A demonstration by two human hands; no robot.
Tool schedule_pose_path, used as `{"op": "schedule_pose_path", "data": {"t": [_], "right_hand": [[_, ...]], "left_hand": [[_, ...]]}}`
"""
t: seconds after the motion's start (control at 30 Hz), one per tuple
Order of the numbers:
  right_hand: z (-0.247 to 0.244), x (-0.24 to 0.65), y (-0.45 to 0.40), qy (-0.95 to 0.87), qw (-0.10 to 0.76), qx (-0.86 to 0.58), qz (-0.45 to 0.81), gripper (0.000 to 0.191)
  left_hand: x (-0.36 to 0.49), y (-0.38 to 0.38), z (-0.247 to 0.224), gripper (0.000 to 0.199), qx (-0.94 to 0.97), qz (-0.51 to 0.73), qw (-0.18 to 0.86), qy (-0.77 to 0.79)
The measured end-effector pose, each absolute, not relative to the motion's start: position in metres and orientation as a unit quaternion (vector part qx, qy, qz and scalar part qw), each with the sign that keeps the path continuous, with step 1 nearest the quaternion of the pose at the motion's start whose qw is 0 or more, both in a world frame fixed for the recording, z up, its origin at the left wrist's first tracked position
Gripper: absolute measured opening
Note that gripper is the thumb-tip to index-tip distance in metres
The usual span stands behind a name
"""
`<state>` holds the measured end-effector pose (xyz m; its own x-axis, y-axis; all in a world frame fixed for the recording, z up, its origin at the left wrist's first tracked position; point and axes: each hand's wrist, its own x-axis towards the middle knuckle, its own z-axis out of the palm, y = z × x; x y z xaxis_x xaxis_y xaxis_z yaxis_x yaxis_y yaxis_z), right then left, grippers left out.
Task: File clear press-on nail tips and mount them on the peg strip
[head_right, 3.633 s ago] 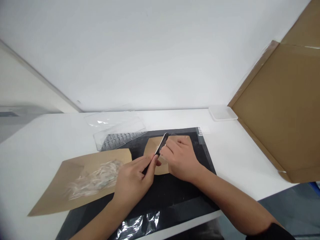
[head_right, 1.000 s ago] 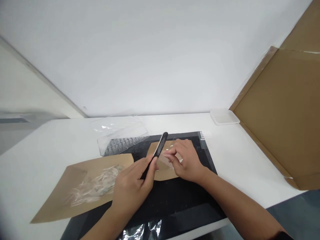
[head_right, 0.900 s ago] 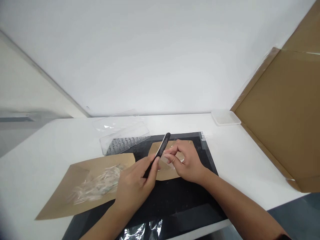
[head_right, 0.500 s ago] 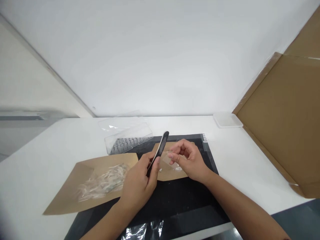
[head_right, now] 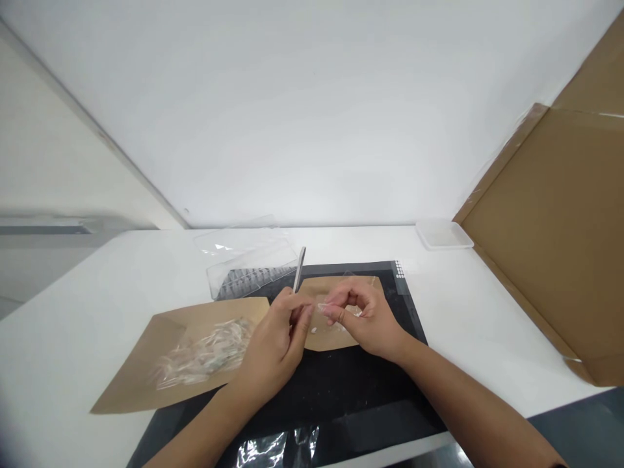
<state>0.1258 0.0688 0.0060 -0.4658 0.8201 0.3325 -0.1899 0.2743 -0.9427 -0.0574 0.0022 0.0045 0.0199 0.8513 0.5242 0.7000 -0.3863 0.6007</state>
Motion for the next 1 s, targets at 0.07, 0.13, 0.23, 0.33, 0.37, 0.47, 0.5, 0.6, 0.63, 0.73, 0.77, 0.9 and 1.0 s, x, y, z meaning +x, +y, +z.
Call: {"op": "schedule_pose_path", "data": {"t": [0.07, 0.13, 0.23, 0.33, 0.37, 0.47, 0.5, 0.6, 0.63, 0.73, 0.77, 0.9, 1.0], "right_hand": [[0.007, 0.126, 0.069, -0.651, 0.453, -0.237, 0.562, 0.021], [0.007, 0.128, 0.070, -0.644, 0.443, -0.231, 0.580, 0.022], [0.008, 0.130, 0.073, -0.632, 0.422, -0.224, 0.610, 0.023], [0.010, 0.131, 0.073, -0.623, 0.400, -0.221, 0.635, 0.028], [0.011, 0.131, 0.073, -0.622, 0.393, -0.223, 0.639, 0.030], [0.013, 0.132, 0.072, -0.622, 0.376, -0.233, 0.647, 0.032], [0.013, 0.132, 0.072, -0.624, 0.369, -0.236, 0.647, 0.031], [0.014, 0.134, 0.072, -0.664, 0.364, -0.252, 0.602, 0.028], [0.014, 0.135, 0.072, -0.694, 0.371, -0.258, 0.561, 0.024], [0.016, 0.138, 0.073, -0.795, 0.410, -0.251, 0.371, 0.011], [0.016, 0.138, 0.073, -0.817, 0.423, -0.240, 0.311, 0.009], [0.017, 0.140, 0.072, -0.837, 0.468, -0.201, 0.197, 0.010], [0.018, 0.140, 0.071, -0.828, 0.479, -0.189, 0.221, 0.007]], "left_hand": [[-0.059, 0.001, 0.008, 0.016, 0.724, 0.428, 0.088, 0.534], [-0.061, 0.001, 0.009, 0.015, 0.732, 0.437, 0.078, 0.517], [-0.062, 0.000, 0.008, 0.012, 0.736, 0.453, 0.066, 0.499], [-0.063, 0.000, 0.008, 0.011, 0.735, 0.462, 0.036, 0.496], [-0.064, 0.001, 0.008, 0.011, 0.735, 0.461, 0.024, 0.496], [-0.065, 0.001, 0.010, 0.012, 0.738, 0.454, -0.004, 0.498], [-0.066, 0.001, 0.010, 0.012, 0.739, 0.454, -0.011, 0.497], [-0.066, 0.002, 0.010, 0.013, 0.741, 0.456, -0.014, 0.493], [-0.066, 0.002, 0.009, 0.012, 0.744, 0.456, -0.011, 0.489], [-0.066, 0.004, 0.007, 0.012, 0.746, 0.457, 0.004, 0.485], [-0.066, 0.005, 0.007, 0.012, 0.743, 0.461, 0.012, 0.485], [-0.065, 0.005, 0.009, 0.012, 0.738, 0.464, 0.064, 0.486], [-0.064, 0.004, 0.013, 0.012, 0.739, 0.454, 0.099, 0.488]]}}
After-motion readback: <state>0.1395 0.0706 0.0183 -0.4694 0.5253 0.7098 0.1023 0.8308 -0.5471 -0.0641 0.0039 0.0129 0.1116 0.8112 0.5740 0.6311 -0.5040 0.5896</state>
